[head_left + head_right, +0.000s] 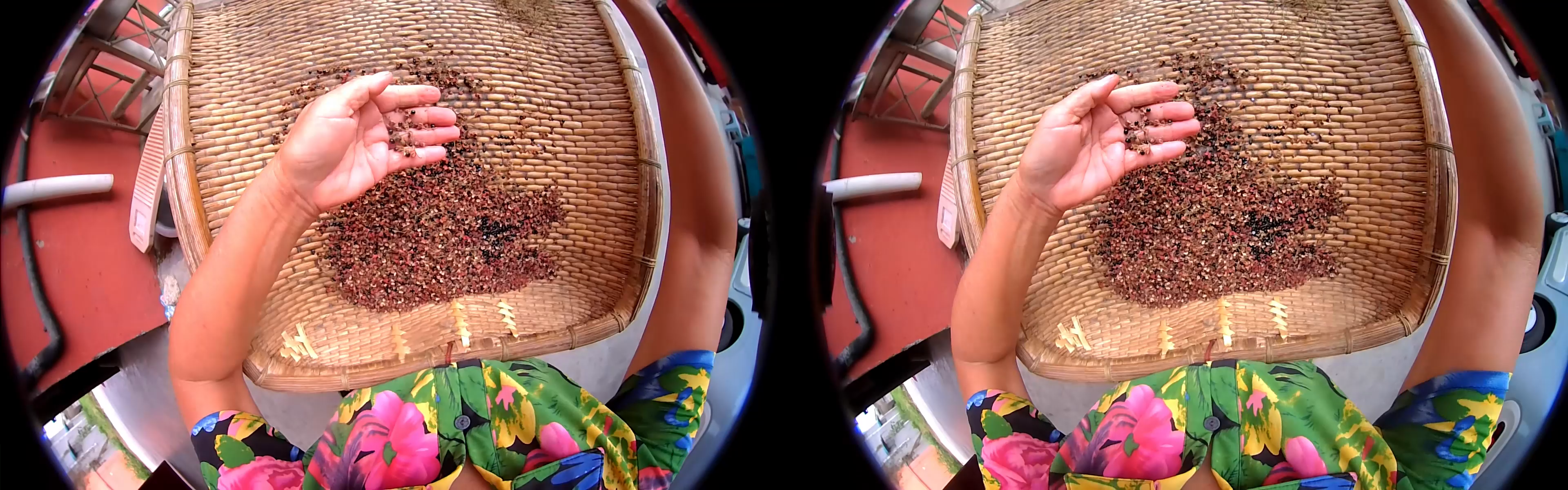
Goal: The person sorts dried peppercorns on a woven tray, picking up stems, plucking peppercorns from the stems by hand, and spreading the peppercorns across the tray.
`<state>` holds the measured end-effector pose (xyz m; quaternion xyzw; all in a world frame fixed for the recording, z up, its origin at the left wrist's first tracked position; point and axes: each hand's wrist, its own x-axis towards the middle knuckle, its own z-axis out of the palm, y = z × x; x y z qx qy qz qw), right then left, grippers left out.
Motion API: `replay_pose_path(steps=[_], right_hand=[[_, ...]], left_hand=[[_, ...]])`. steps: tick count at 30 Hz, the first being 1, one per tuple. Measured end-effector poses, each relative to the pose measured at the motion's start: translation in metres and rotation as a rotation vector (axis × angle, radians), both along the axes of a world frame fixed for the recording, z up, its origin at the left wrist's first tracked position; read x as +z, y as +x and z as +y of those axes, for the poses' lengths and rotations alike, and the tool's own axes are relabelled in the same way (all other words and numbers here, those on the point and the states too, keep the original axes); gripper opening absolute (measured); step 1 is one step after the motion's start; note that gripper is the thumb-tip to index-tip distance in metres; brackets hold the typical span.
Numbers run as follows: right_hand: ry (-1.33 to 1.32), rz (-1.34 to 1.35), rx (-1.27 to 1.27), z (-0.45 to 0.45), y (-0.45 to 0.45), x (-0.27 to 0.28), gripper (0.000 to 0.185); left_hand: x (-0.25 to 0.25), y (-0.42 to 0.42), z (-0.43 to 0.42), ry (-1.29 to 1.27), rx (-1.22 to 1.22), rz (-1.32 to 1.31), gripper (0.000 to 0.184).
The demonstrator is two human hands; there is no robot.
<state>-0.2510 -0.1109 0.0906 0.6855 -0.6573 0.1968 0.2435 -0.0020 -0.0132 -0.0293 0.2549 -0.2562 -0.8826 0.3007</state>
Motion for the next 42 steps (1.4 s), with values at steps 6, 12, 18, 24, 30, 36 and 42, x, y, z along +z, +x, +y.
replay_pose_path(steps=[6, 12, 18, 24, 30, 36, 42], right_hand=[[0.282, -0.386, 0.403, -0.006, -0.008, -0.058, 0.039], [0.751, -0.414, 0.535, 0.048, 0.032, -0.122, 0.018], [0.624, -0.425, 0.694, 0.076, 0.050, -0.170, 0.016], [0.427, -0.305, 0.760, 0.063, 0.069, -0.182, 0.013], [0.873, -0.772, 0.487, 0.068, 0.065, -0.147, 0.022], [1.024, -1.133, 0.531, 0.084, 0.057, -0.129, 0.024], [1.021, -1.336, 0.643, 0.095, 0.063, -0.120, 0.023]], left_hand=[[0.011, 0.017, -0.001, -0.329, -0.191, -0.559, 0.057], [0.011, 0.035, -0.010, -0.917, -0.038, -0.951, 0.046], [0.014, 0.029, -0.014, -0.646, 0.305, -0.753, 0.034], [0.008, 0.029, -0.015, -0.527, 0.314, -0.575, 0.032], [0.005, 0.027, -0.014, -0.529, 0.305, -0.587, 0.029], [0.000, 0.018, -0.007, -0.532, 0.211, -0.606, 0.034], [-0.015, -0.002, 0.003, -0.367, 0.101, -0.463, 0.031]])
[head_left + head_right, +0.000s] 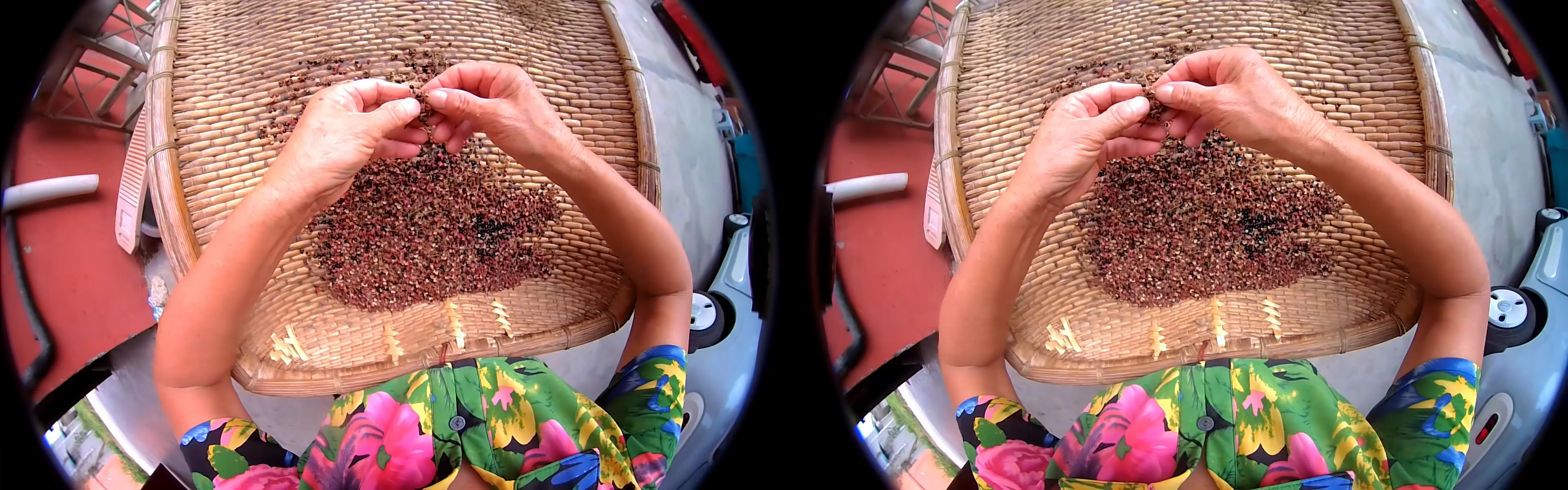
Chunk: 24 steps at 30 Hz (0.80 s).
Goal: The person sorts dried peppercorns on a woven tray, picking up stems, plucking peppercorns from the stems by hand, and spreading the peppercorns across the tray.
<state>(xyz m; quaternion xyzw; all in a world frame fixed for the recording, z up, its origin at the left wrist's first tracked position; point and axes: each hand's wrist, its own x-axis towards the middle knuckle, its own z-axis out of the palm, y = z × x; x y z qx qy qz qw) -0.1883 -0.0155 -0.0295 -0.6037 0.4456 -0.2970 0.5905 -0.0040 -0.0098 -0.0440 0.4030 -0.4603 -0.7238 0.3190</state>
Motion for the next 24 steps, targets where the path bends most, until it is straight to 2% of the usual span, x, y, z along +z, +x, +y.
replay_pose_path(steps=[2, 5, 12, 15, 20, 24], right_hand=[[-0.014, -0.005, -0.002, 0.000, -0.002, 0.002, 0.022], [-0.013, -0.017, -0.014, -0.003, -0.004, 0.006, 0.022], [-0.188, 0.041, 0.012, -0.004, -0.004, 0.004, 0.024], [-0.173, 0.032, 0.047, -0.006, -0.007, 0.004, 0.022], [0.009, -0.060, -0.045, -0.005, -0.006, 0.006, 0.022], [-0.019, -0.037, -0.070, -0.006, -0.007, 0.005, 0.023]], left_hand=[[0.000, -0.001, 0.000, -0.099, 0.082, -0.043, 0.022], [0.003, -0.002, 0.000, -0.127, 0.098, -0.097, 0.018], [0.006, -0.005, 0.003, -0.120, 0.056, -0.089, 0.017], [0.007, -0.005, 0.004, -0.130, 0.031, -0.097, 0.016], [0.010, -0.001, 0.002, -0.057, 0.030, -0.006, 0.016], [0.014, 0.001, 0.000, -0.083, 0.023, 0.012, 0.015]])
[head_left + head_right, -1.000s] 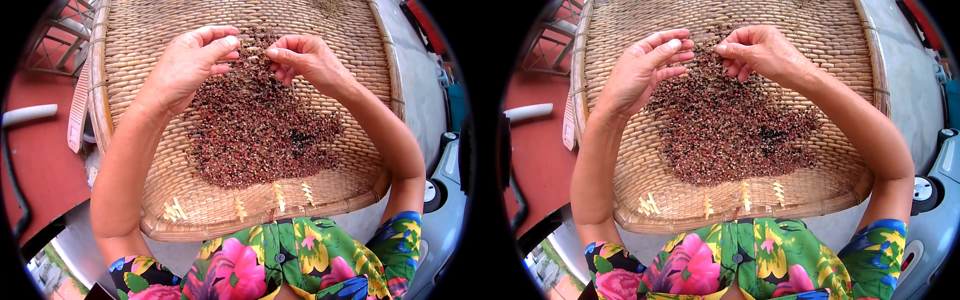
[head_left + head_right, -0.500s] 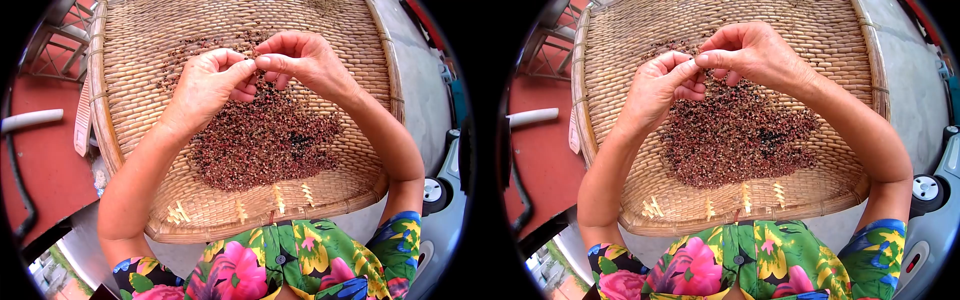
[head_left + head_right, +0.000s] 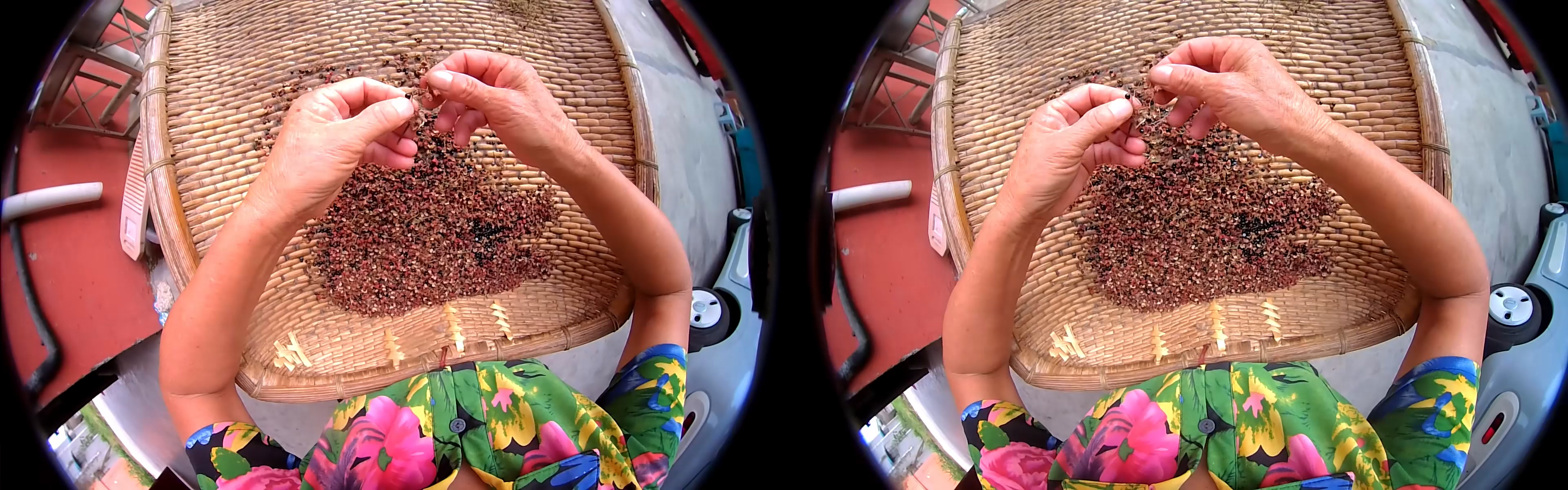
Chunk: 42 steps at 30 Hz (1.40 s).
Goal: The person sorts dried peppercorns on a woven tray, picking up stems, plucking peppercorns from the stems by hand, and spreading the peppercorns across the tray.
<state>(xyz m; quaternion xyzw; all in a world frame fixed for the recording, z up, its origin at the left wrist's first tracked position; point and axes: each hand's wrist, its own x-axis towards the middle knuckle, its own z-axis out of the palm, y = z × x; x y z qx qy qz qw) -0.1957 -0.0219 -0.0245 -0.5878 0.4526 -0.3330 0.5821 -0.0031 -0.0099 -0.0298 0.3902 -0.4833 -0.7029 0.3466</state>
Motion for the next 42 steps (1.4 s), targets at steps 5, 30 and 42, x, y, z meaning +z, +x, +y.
replay_pose_path(steps=[5, 30, 42], right_hand=[[-0.074, -0.039, 0.021, -0.001, -0.001, -0.001, 0.024], [-0.098, -0.005, -0.010, 0.009, 0.009, -0.002, 0.023], [-0.050, -0.100, -0.043, 0.008, 0.008, -0.002, 0.023]], left_hand=[[-0.005, 0.005, -0.003, 0.025, -0.004, 0.071, 0.018], [-0.007, -0.002, -0.001, 0.040, 0.119, 0.218, 0.013], [-0.008, 0.001, -0.003, 0.115, 0.020, 0.358, 0.014]])
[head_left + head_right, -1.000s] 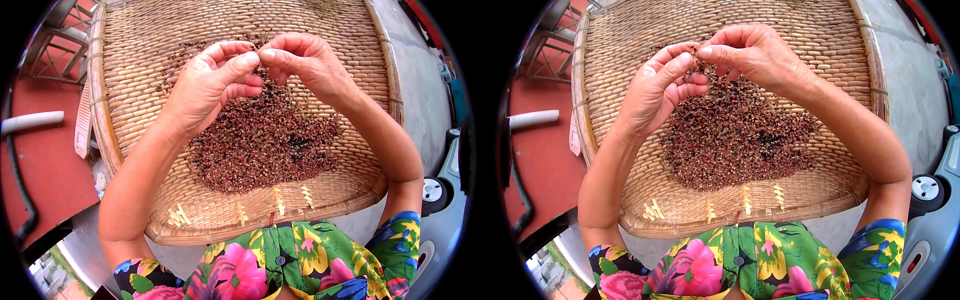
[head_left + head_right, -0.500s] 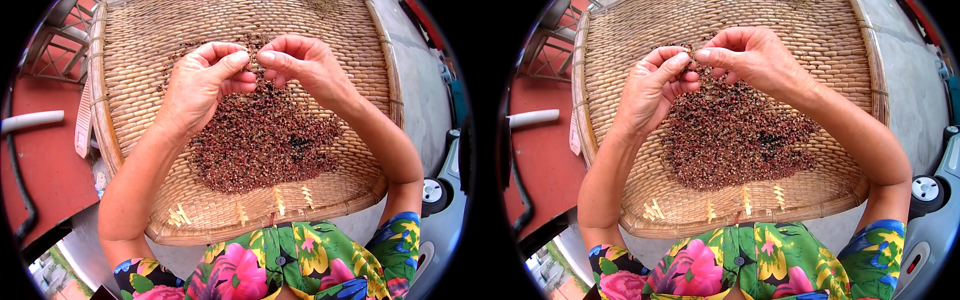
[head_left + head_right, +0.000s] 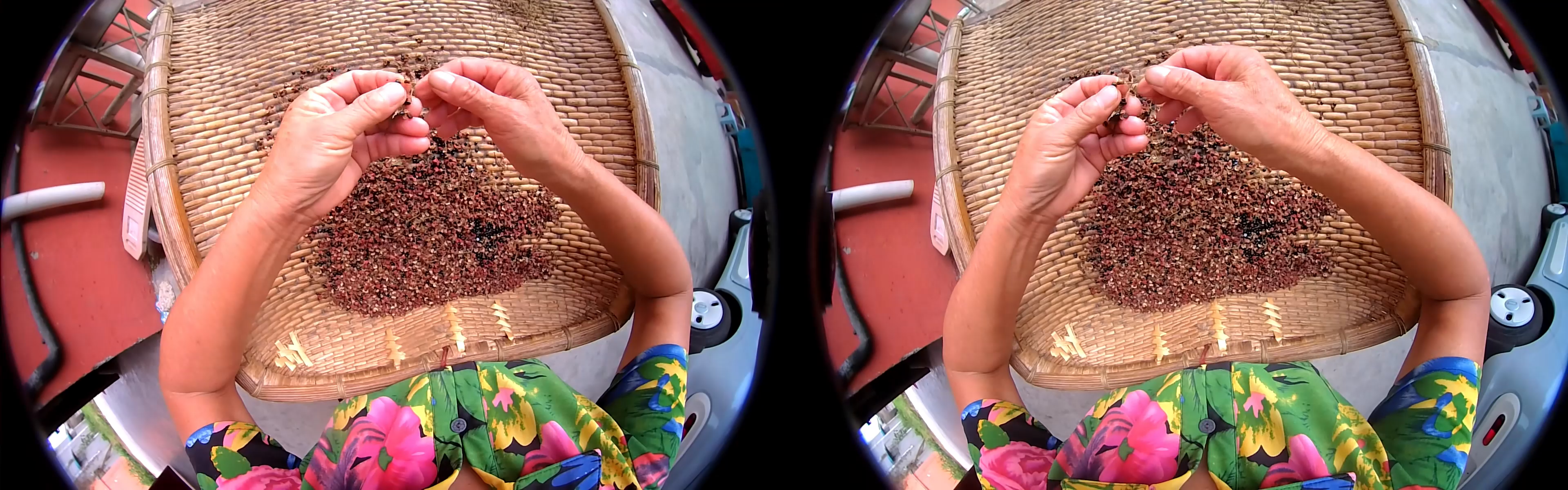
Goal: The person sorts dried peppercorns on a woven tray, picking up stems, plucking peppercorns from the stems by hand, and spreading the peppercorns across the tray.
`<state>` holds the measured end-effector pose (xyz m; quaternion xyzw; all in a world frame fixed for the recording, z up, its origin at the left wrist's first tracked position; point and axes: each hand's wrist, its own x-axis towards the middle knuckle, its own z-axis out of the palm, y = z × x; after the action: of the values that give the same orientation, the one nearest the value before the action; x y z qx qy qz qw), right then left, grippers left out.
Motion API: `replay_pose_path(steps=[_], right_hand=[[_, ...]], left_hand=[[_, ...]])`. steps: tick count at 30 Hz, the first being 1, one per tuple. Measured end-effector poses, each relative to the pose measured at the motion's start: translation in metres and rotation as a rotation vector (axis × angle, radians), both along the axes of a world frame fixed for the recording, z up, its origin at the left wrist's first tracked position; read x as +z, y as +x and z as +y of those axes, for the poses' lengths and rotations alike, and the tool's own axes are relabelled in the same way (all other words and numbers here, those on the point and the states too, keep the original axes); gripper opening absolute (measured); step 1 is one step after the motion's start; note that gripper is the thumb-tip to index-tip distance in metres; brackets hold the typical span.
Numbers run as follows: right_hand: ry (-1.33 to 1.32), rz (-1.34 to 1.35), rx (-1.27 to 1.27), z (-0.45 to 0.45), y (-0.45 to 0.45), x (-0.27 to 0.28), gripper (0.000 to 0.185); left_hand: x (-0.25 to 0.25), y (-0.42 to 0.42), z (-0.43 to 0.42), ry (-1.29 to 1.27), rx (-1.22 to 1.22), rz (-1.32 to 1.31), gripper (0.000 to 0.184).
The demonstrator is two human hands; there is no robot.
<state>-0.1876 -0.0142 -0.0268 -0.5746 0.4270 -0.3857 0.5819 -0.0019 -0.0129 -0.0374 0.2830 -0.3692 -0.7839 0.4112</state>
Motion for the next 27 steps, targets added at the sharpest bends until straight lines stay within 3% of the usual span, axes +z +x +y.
replay_pose_path(steps=[7, 9, 27], right_hand=[[-0.075, 0.080, 0.092, -0.0012, -0.0040, -0.0001, 0.022], [-0.012, -0.023, 0.125, -0.0008, -0.0039, 0.0005, 0.022], [-0.023, -0.011, 0.109, -0.0006, -0.0047, 0.0050, 0.021]], left_hand=[[0.0033, -0.0016, 0.0012, 0.015, -0.026, 0.011, 0.016], [0.0017, -0.0004, 0.0006, 0.011, -0.041, 0.004, 0.016], [0.0009, 0.0006, -0.0008, 0.046, -0.085, 0.055, 0.016]])
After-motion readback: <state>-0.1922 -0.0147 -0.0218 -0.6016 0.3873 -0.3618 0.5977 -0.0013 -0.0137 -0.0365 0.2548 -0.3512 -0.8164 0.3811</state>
